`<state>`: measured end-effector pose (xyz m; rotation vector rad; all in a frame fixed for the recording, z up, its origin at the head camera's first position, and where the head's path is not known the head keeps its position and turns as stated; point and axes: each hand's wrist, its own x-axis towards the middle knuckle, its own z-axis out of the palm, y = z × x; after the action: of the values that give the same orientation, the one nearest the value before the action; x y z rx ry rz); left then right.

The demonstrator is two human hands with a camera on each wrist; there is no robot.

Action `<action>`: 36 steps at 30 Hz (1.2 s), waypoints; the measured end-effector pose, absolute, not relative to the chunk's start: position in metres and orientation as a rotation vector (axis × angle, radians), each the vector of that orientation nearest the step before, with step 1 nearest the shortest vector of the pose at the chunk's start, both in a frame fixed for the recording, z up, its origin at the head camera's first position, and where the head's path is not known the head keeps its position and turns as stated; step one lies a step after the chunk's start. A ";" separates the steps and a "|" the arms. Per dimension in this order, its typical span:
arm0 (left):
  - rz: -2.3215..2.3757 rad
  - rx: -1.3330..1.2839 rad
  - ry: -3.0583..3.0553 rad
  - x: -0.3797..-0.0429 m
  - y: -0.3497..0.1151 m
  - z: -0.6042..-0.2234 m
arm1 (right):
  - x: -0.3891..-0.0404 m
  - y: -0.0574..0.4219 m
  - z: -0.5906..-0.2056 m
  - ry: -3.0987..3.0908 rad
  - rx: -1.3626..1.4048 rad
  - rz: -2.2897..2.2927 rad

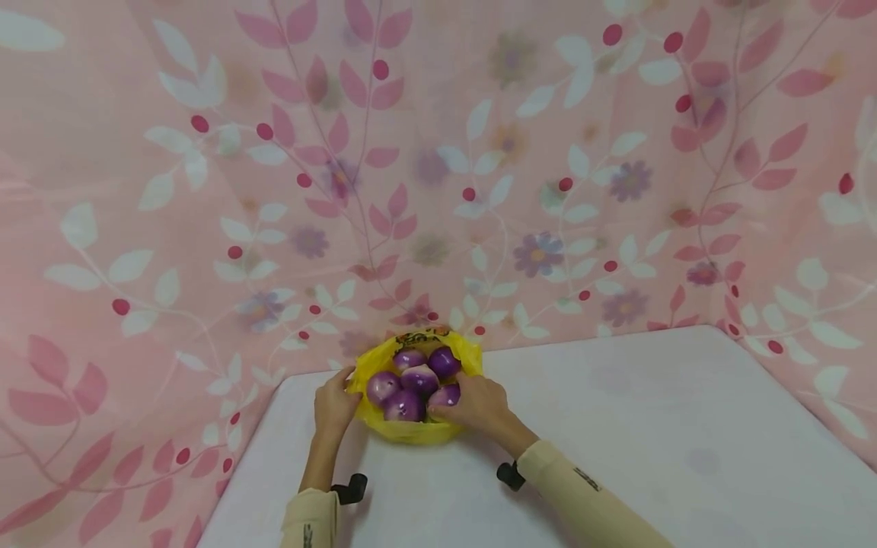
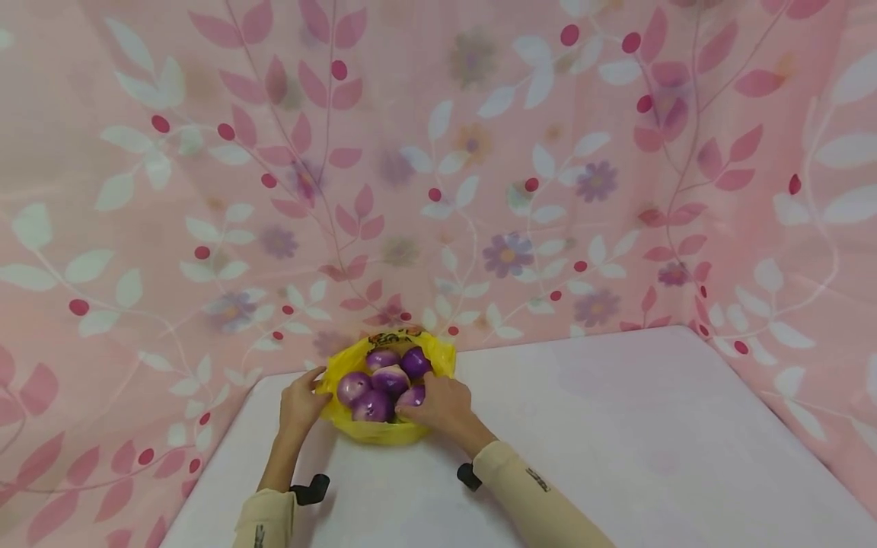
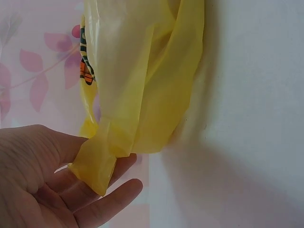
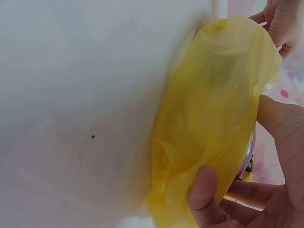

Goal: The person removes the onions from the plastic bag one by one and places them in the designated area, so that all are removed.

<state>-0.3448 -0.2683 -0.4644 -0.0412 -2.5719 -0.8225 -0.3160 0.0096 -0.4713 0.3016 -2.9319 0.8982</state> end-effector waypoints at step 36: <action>-0.832 -0.023 -2.602 -0.342 -0.267 -0.461 | -0.310 0.067 -0.444 -2.771 0.298 0.860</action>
<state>-0.3422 -0.2672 -0.4613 -0.0234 -2.6016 -0.8323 -0.3096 0.0671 -0.4437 0.2983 -2.7708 0.8597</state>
